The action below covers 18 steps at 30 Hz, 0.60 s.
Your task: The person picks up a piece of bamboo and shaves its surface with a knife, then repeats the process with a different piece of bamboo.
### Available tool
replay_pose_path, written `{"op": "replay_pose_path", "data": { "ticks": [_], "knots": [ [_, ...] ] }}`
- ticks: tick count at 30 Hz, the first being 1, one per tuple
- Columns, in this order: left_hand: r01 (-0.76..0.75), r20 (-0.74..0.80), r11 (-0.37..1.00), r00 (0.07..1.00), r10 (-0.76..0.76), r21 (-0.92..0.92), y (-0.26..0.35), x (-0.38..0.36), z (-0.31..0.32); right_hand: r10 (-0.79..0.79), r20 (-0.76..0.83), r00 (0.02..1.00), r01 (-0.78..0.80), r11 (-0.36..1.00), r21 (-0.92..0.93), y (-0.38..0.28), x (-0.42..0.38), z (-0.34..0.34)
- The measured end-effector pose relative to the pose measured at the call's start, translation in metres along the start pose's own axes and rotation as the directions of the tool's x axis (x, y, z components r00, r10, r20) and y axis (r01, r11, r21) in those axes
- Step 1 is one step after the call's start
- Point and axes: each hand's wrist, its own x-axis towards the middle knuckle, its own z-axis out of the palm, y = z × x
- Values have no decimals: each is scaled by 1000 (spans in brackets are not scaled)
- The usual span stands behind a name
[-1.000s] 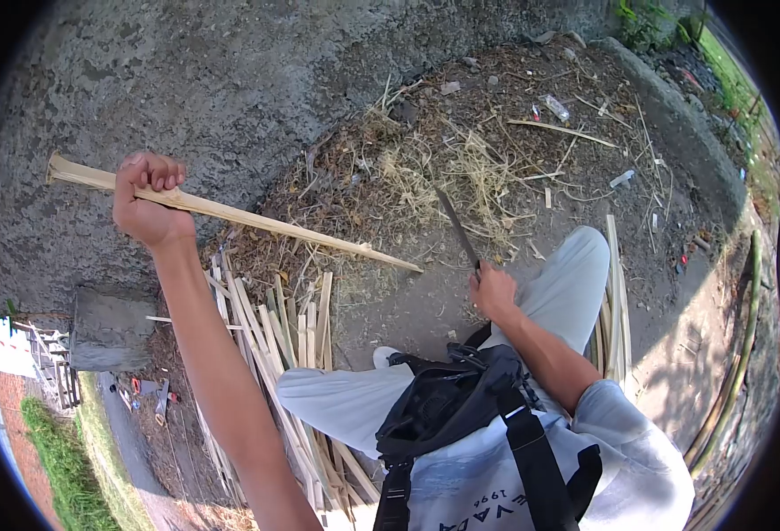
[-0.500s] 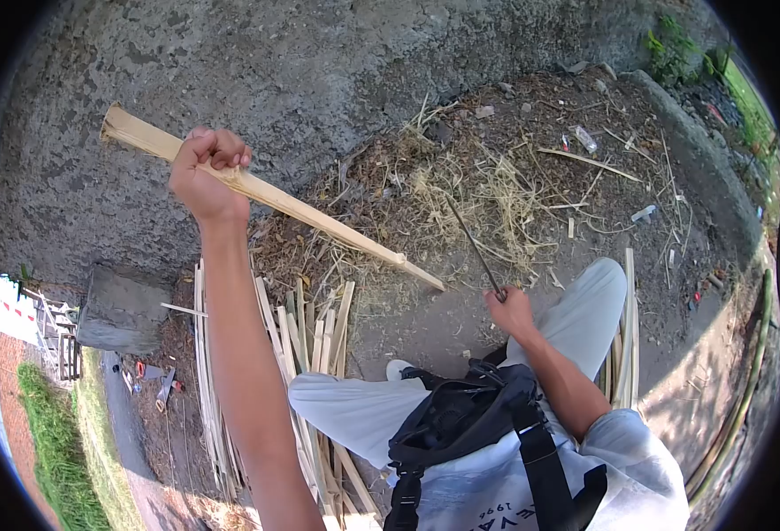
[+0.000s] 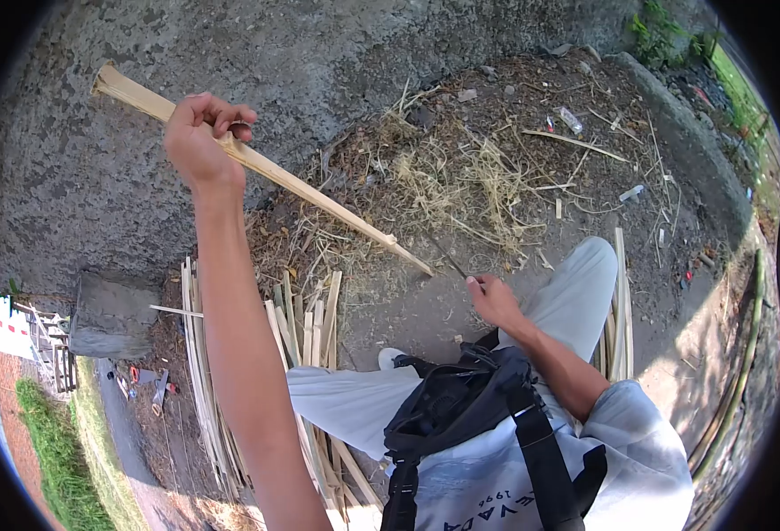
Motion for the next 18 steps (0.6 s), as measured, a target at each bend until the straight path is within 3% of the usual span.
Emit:
{"op": "replay_pose_path", "data": {
  "ticks": [3,8,11,14,18],
  "knots": [
    [28,111,1000,993,-28,3,-7,10,0,-70,30,997,67,994,90,-44,-7,-10],
    [-51,-30,996,998,54,68,-13,4,25,-225,123,967,179,935,306,-117,-17,-15],
    [-82,-90,996,992,85,38,-10,-5,31,-291,195,936,261,951,165,-121,-15,-9],
    [-106,-109,994,988,107,17,-8,-13,30,-184,218,958,158,979,131,-91,-9,11],
    [-123,-86,992,989,123,10,-6,-15,26,-191,224,956,179,981,71,-83,-4,9]
  ]
}}
